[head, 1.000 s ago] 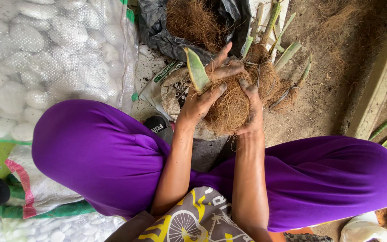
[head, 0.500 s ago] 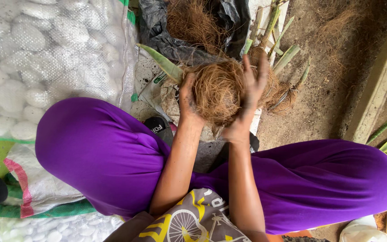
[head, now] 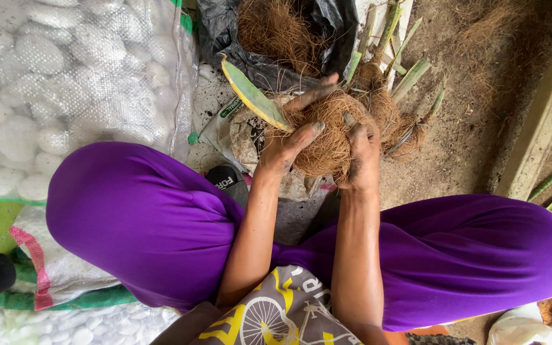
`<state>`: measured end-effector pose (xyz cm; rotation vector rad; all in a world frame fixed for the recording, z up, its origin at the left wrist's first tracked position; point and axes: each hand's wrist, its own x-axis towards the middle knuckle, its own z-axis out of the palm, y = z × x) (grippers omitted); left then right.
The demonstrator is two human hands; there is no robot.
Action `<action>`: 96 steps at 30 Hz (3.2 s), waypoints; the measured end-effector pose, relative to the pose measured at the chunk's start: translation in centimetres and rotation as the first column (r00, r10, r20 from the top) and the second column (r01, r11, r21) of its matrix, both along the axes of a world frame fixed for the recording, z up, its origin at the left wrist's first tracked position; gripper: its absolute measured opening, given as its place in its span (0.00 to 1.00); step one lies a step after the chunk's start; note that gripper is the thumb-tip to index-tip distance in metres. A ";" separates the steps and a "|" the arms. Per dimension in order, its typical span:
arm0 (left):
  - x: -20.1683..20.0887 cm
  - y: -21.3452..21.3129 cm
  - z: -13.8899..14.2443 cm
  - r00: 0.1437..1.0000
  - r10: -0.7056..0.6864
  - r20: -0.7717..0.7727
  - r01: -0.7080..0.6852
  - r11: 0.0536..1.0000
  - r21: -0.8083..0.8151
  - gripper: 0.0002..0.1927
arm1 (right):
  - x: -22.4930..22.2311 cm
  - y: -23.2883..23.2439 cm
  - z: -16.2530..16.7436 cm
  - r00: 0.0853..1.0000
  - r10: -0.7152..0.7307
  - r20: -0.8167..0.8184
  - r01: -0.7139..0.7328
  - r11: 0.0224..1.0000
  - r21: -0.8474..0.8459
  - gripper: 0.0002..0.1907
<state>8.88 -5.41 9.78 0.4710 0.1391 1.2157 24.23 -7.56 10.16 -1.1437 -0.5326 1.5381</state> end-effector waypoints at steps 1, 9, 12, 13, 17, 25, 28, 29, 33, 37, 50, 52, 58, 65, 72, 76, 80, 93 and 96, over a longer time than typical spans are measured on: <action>0.1 -0.2 -0.9 0.986 0.078 -0.145 -0.076 0.997 0.022 0.26 | 0.0 0.0 0.4 0.999 -0.016 0.047 0.018 0.999 -0.026 0.54; 2.3 -2.7 -7.1 0.779 0.310 -0.545 -0.467 0.867 -0.174 0.33 | -0.8 0.1 3.0 0.982 -0.133 0.133 0.085 0.945 0.315 0.51; 1.3 -2.2 -6.1 0.942 0.242 -0.234 -0.331 0.791 -0.514 0.32 | -1.2 0.5 3.4 0.984 -0.126 -0.129 0.168 0.901 0.400 0.51; 1.1 -1.9 -5.6 0.947 0.255 -0.197 -0.322 0.785 -0.530 0.32 | -1.3 0.7 3.4 0.980 -0.144 -0.135 0.190 0.878 0.439 0.50; 1.1 -1.7 -3.4 0.949 0.295 -0.110 -0.309 0.810 -0.498 0.32 | -2.4 0.3 3.2 0.799 -0.300 0.521 -0.140 0.751 0.646 0.48; 0.9 -2.6 -0.7 0.773 0.417 -0.478 -0.426 0.900 0.095 0.36 | -0.6 2.5 2.8 0.796 -0.181 0.578 -0.155 0.861 0.483 0.28; 0.3 0.4 -0.3 0.845 0.179 -0.505 -0.288 0.946 -0.146 0.25 | 1.2 4.3 3.5 0.956 0.108 0.272 -0.182 0.947 0.263 0.30; -0.1 1.4 -0.4 0.879 0.133 -0.457 -0.224 0.963 -0.150 0.25 | 1.6 4.6 3.9 0.973 0.183 0.143 -0.209 0.960 0.188 0.31; 0.0 2.0 -2.2 0.886 0.183 -0.425 -0.218 0.975 -0.034 0.23 | 1.2 4.7 6.0 0.951 0.122 0.285 -0.081 0.985 -0.152 0.45; 1.3 0.8 -4.0 0.890 0.242 -0.386 -0.353 0.902 -0.249 0.18 | -0.8 4.6 8.2 0.997 0.055 0.045 -0.062 0.986 0.156 0.51; 1.2 -0.8 2.8 0.933 0.202 -0.298 -0.316 0.858 -0.406 0.26 | -2.5 1.6 3.9 0.677 -0.254 0.691 -0.268 0.789 0.552 0.38; 1.2 -0.2 3.2 0.902 0.218 -0.373 -0.344 0.885 -0.313 0.31 | -2.1 1.5 3.0 0.769 -0.164 0.618 -0.173 0.877 0.447 0.38; 0.6 1.4 4.0 0.824 0.269 -0.499 -0.275 0.959 0.063 0.41 | 0.9 1.5 2.0 0.982 -0.023 0.186 0.045 0.992 -0.117 0.68; 1.1 0.4 1.6 0.873 0.029 -0.487 -0.216 0.917 -0.334 0.39 | -0.1 1.6 5.1 0.952 0.081 0.295 -0.107 0.991 0.074 0.64; 0.2 -0.3 0.7 0.994 0.101 0.036 -0.062 0.820 -0.569 0.34 | -2.4 1.8 5.6 0.601 -0.354 0.716 -0.384 0.658 0.647 0.51; 0.5 -0.7 1.6 0.981 0.131 -0.143 -0.189 0.812 -0.552 0.33 | -2.5 1.8 3.7 0.586 -0.384 0.714 -0.397 0.631 0.666 0.48; 0.5 0.3 2.5 0.809 0.214 -0.548 -0.388 0.894 -0.224 0.33 | -1.7 1.1 2.3 0.663 -0.232 0.712 -0.285 0.801 0.527 0.32; 0.6 -0.7 -1.2 0.870 0.026 -0.493 -0.290 0.836 -0.466 0.35 | -0.5 1.2 3.6 0.891 0.101 0.443 -0.198 0.964 0.178 0.60; 0.4 -0.5 -1.2 0.875 0.096 -0.474 -0.363 0.777 -0.515 0.29 | -1.5 1.3 4.5 0.718 -0.146 0.680 -0.261 0.850 0.458 0.49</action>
